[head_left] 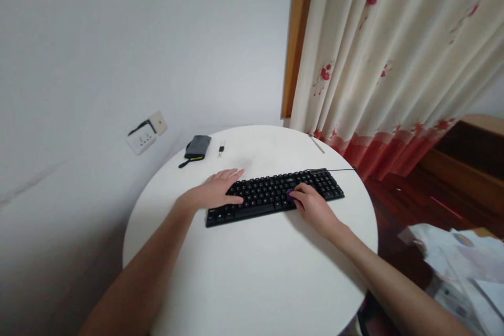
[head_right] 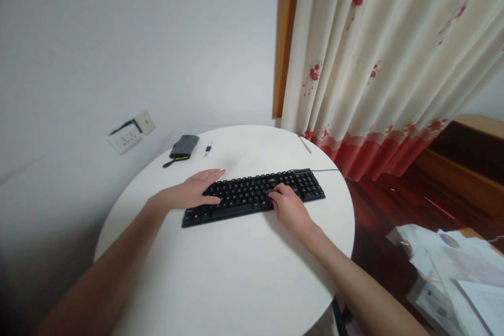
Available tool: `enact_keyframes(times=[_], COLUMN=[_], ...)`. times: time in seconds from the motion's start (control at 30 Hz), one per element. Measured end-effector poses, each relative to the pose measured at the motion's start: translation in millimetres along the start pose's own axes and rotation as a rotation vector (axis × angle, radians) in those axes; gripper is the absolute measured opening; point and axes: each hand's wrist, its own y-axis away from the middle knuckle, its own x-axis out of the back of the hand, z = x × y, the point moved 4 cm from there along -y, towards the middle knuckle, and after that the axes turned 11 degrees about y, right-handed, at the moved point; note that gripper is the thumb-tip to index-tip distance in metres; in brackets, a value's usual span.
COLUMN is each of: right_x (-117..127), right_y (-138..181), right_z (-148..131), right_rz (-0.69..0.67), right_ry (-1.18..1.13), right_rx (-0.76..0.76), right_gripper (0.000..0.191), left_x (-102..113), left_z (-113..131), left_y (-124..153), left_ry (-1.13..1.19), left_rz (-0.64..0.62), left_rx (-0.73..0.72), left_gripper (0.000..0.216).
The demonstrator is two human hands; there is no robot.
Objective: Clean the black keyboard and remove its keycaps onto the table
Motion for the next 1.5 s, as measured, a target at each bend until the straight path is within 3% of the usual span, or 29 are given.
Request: enact_keyframes(times=[0.1, 0.23, 0.37, 0.5, 0.7, 0.83, 1.03, 1.13, 1.3, 1.5], right_x=[-1.6, 8.6, 18.5, 16.7, -7.6, -12.4, -2.3, -1.0, -7.0, -1.2], right_y=[3.9, 9.0, 4.5, -7.3, -13.2, -8.6, -4.7, -4.2, -3.2, -0.8], right_z=[12.4, 47.1, 60.0, 35.1, -7.5, 3.3, 30.5, 20.7, 1.6, 32.1], right_rz=[-0.037, -0.029, 0.021, 0.063, -0.024, -0.027, 0.106, 0.133, 0.003, 0.084], right_ry=[0.088, 0.193, 0.188, 0.095, -0.019, 0.039, 0.085, 0.004, -0.082, 0.104], right_rx=[-0.007, -0.109, -0.182, -0.13, 0.028, -0.025, -0.199, -0.142, 0.002, -0.246], right_gripper=[0.035, 0.038, 0.035, 0.033, 0.037, 0.038, 0.035, 0.034, 0.037, 0.035], left_x=[12.4, 20.1, 18.4, 11.4, 8.0, 6.6, 5.1, 4.7, 5.0, 3.2], left_z=[-28.3, -66.7, -81.7, -83.5, -82.0, -83.9, -86.1, -87.9, -87.1, -77.1], left_y=[1.4, 4.3, 4.6, 0.5, -1.2, -1.9, -5.8, -6.3, -4.6, -4.4], left_ry=[0.016, 0.076, 0.227, 0.44, 0.526, 0.554, 0.524, 0.524, 0.563, 0.614], left_rz=[0.065, 0.078, 0.032, -0.047, -0.076, -0.065, -0.055, -0.047, -0.052, -0.08], left_rx=[0.035, 0.159, 0.202, 0.193, 0.115, 0.131, 0.124, 0.146, 0.155, 0.126], left_gripper=[0.073, 0.062, 0.053, 0.05, 0.035, 0.033, 0.033, 0.031, 0.029, 0.029])
